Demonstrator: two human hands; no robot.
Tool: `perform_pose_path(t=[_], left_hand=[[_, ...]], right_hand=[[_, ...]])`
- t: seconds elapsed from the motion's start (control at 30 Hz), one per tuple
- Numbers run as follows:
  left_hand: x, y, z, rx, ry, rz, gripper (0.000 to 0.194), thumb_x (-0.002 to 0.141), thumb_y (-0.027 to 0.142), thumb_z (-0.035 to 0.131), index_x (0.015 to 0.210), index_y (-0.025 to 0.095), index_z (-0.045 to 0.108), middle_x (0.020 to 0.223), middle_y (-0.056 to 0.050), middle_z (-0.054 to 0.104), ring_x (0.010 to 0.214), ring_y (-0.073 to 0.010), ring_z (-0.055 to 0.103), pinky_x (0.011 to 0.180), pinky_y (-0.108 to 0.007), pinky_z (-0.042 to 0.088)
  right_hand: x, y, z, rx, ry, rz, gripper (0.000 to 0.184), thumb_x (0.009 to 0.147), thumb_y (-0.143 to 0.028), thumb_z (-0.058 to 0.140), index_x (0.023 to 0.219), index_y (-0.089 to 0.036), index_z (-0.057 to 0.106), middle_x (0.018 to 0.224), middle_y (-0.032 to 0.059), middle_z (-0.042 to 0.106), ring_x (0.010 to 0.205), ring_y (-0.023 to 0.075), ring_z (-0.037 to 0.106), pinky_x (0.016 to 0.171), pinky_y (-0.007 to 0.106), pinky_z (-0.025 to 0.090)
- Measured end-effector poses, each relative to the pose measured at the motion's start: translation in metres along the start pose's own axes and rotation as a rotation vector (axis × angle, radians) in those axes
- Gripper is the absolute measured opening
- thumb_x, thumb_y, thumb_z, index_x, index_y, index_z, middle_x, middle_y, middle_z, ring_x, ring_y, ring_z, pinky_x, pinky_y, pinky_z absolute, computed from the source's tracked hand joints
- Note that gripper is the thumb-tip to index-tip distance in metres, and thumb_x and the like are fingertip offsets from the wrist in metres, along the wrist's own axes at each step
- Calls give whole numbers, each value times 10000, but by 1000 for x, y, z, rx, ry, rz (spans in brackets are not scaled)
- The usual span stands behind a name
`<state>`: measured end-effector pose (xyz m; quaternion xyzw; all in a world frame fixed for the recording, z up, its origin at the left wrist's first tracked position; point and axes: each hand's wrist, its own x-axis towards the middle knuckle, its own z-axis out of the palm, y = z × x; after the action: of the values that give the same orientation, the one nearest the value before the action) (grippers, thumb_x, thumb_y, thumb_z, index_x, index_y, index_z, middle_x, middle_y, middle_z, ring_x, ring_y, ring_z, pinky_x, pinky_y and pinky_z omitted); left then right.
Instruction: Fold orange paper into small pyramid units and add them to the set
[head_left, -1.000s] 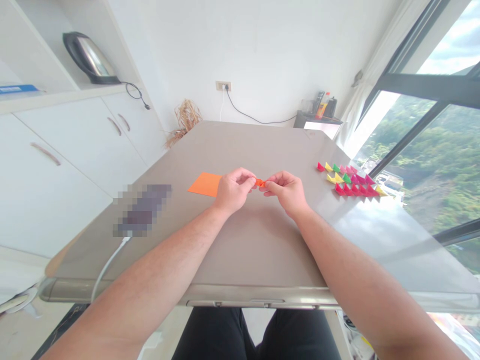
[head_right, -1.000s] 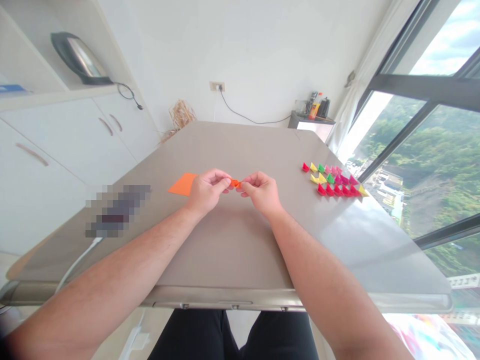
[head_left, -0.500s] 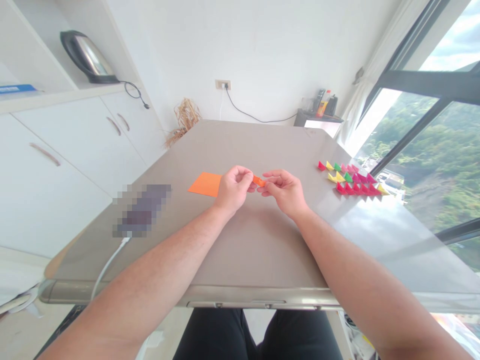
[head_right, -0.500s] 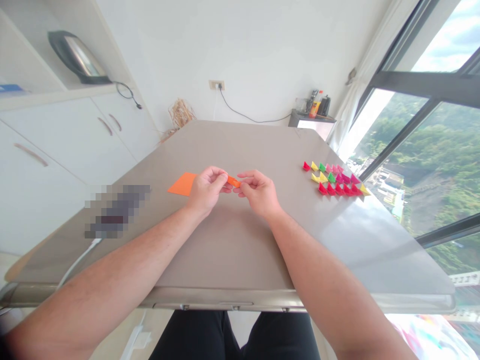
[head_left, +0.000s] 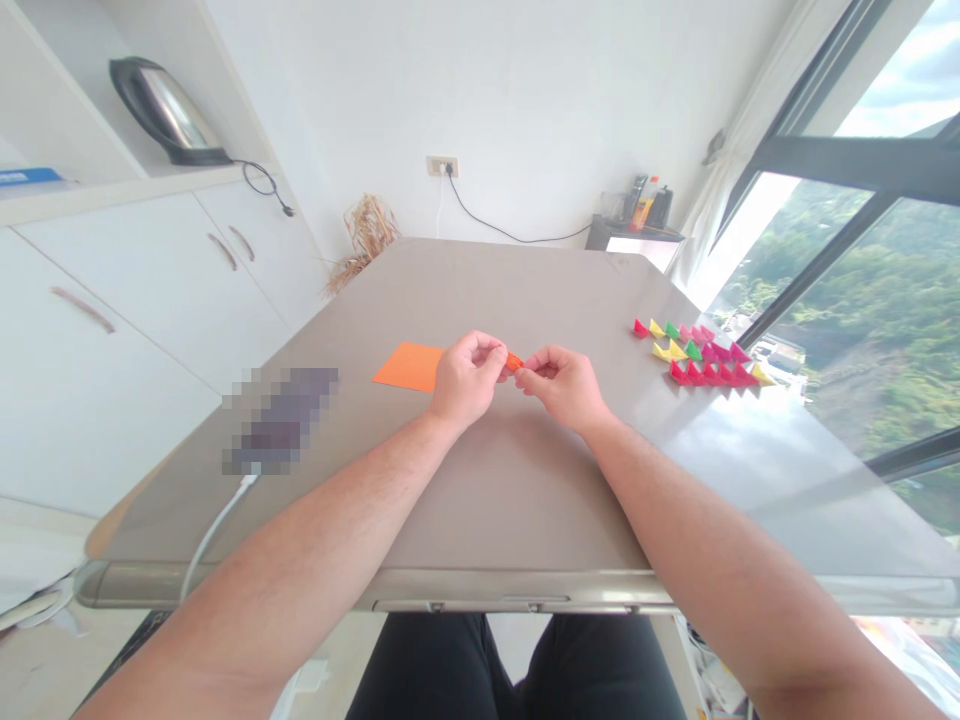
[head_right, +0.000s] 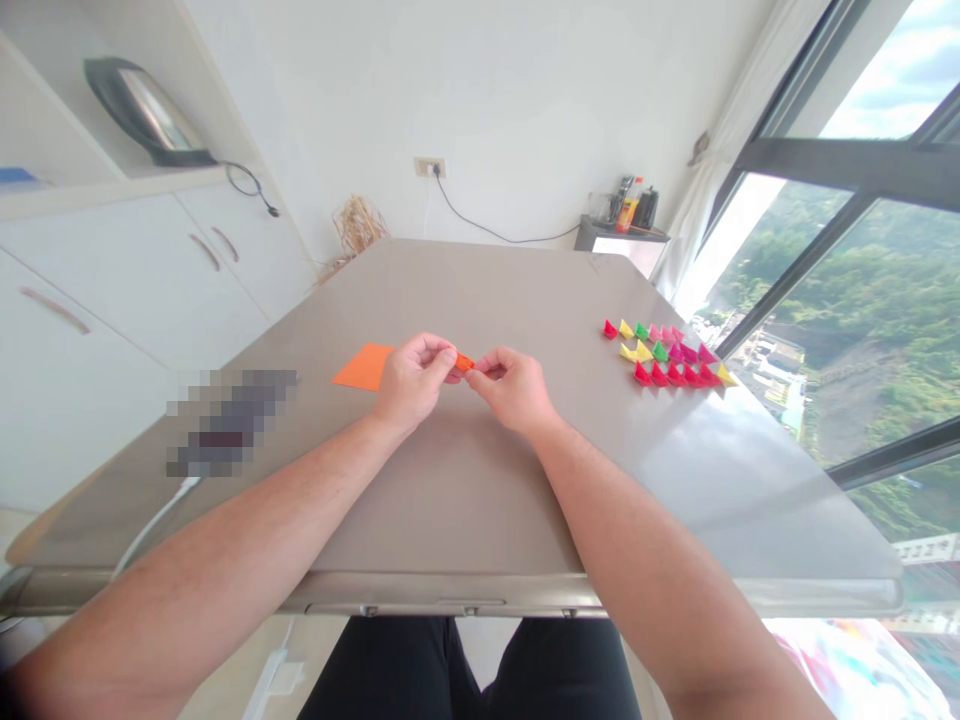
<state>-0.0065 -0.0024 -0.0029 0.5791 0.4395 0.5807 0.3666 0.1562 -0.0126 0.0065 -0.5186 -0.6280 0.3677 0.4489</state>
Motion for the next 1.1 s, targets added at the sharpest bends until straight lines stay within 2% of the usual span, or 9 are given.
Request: perform_pose_path(t=[0.23,0.43,0.63,0.73,0.83,0.93,1.1], left_hand=[[2,-2,-1,-97,-23,-19,232,864,406,715,886,192,630,788,-42,749,707,-182,724,706,-342,612],[2,-2,-1,-193,-27,-51,276,838,428,746,887,188,618,820,-42,745,744,-185,733,750,-359,620],[2,1,-4,-257,-48,-100,264,813,396,761,903,178,641,834,-41,738,745,-178,724,752,-357,609],[3,3,-6,-311,-148,-177,322,772,371,797,1001,177,679,927,-61,757,838,-187,730,780,-352,595],[3,3,-6,-294,-217,-203,264,729,325,826,910,173,708,883,-47,749,787,-154,695,765,-324,574],[3,2,-5,-280,-198,-175,192,728,310,818,800,176,700,773,-16,711,684,-121,633,718,-304,553],[4,1,-4,-269,-186,-146,173,737,303,811,799,181,705,782,-11,715,679,-114,624,698,-286,536]], right_hand=[[0,-3,3,40,68,10,114,723,-285,734,723,-218,641,731,26,737,679,180,664,584,295,475],[1,-2,4,132,54,12,139,735,-263,719,759,-224,587,686,7,715,676,173,683,602,290,499],[1,-2,7,180,42,-41,266,765,-283,727,1005,-219,632,779,0,722,663,148,672,638,300,534],[0,-2,9,136,74,-64,197,781,-308,726,947,-218,670,826,16,736,702,150,673,672,309,546],[-1,0,10,109,117,-107,179,781,-312,736,932,-230,684,843,14,743,756,162,686,731,327,559],[-2,0,11,76,135,-131,169,790,-313,729,939,-239,699,863,19,751,779,170,691,754,336,557],[-4,-3,12,-29,104,-110,99,821,-331,685,817,-235,709,774,17,741,691,163,648,668,318,517]])
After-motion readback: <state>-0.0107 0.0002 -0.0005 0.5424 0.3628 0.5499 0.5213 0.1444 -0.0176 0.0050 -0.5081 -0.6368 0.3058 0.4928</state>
